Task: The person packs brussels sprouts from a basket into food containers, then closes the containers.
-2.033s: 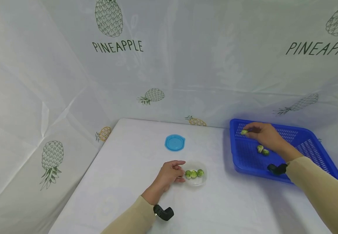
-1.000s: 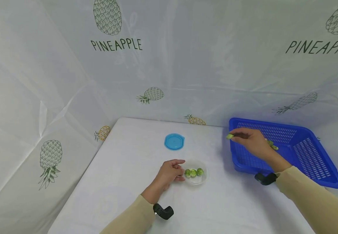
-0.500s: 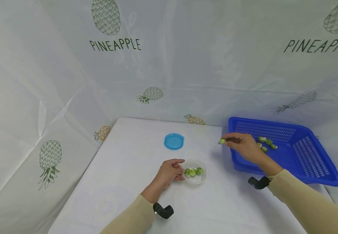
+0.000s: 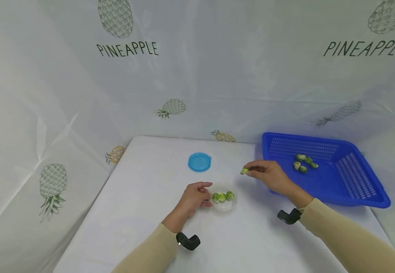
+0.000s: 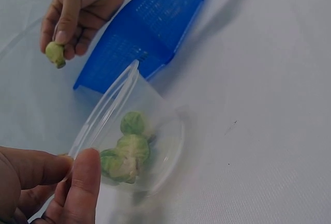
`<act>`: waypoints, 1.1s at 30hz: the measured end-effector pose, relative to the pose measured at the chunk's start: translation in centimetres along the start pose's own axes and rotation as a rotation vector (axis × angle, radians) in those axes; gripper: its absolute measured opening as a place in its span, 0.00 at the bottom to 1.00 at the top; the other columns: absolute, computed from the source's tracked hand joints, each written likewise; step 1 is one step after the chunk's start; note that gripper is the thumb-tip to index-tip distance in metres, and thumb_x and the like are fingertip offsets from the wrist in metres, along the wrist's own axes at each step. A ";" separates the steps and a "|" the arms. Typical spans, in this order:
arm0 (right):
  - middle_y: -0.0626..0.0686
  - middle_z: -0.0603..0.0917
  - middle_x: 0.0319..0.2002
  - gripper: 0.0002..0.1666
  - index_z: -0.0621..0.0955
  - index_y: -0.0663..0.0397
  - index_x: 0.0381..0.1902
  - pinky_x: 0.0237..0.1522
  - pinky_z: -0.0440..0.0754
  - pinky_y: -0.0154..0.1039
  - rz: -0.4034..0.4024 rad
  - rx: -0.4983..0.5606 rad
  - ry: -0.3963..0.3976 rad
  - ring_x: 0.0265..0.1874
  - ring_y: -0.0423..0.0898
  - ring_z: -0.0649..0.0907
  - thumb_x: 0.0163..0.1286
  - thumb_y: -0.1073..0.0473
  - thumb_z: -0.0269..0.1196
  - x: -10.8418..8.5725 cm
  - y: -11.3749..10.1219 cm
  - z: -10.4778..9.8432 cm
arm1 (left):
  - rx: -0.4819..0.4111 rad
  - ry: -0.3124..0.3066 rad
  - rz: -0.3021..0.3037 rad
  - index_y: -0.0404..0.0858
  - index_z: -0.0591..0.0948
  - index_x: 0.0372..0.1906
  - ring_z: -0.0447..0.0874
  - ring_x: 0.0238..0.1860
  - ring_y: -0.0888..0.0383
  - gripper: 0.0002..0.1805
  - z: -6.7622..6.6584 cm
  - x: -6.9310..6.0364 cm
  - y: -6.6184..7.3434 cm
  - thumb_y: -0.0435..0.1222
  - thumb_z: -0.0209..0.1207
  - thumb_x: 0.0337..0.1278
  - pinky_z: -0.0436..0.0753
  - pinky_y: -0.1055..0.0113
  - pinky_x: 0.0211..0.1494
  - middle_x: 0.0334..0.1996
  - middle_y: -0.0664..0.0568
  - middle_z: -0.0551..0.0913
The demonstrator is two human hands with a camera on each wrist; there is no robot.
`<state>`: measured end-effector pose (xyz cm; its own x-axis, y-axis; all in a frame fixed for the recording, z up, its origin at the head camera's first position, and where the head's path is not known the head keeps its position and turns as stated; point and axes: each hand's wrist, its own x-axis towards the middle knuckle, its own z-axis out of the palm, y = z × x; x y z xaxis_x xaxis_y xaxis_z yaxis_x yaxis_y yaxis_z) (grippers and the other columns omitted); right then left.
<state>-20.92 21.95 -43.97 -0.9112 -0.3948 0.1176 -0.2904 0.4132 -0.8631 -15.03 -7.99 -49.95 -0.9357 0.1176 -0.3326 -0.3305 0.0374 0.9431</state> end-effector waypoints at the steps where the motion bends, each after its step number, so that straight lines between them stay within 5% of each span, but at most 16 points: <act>1: 0.60 0.90 0.50 0.14 0.88 0.59 0.55 0.47 0.87 0.29 -0.007 0.006 -0.005 0.45 0.33 0.88 0.74 0.62 0.69 0.0 0.0 0.2 | -0.001 -0.002 -0.001 0.34 0.81 0.67 0.85 0.34 0.55 0.26 0.0 0.0 0.0 0.24 0.64 0.64 0.93 0.64 0.39 0.37 0.49 0.77; 21: 0.59 0.90 0.45 0.13 0.87 0.61 0.53 0.45 0.89 0.30 -0.011 0.081 -0.080 0.42 0.38 0.87 0.72 0.66 0.69 -0.9 -0.2 3.5 | 0.026 -0.009 -0.023 0.35 0.81 0.68 0.83 0.32 0.57 0.26 -0.2 0.4 0.4 0.24 0.64 0.65 0.93 0.65 0.39 0.37 0.48 0.77; 27: 0.53 0.88 0.44 0.12 0.86 0.55 0.51 0.40 0.88 0.32 0.020 0.037 -0.118 0.40 0.43 0.85 0.71 0.65 0.69 -0.9 0.2 5.0 | 0.028 -0.016 -0.027 0.34 0.80 0.68 0.83 0.32 0.57 0.26 -0.2 0.5 0.4 0.25 0.64 0.64 0.93 0.65 0.39 0.37 0.48 0.78; 33: 0.50 0.88 0.41 0.11 0.87 0.55 0.49 0.37 0.86 0.32 -0.049 -0.024 -0.145 0.38 0.41 0.83 0.69 0.65 0.70 -0.8 0.7 6.2 | 0.020 -0.023 -0.019 0.33 0.80 0.68 0.83 0.31 0.58 0.27 -0.2 0.6 0.4 0.24 0.63 0.63 0.93 0.66 0.38 0.35 0.49 0.77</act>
<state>-18.55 17.44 -47.69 -0.8445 -0.5287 0.0856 -0.3422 0.4097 -0.8456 -15.78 -8.08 -49.80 -0.9260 0.1398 -0.3506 -0.3456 0.0593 0.9365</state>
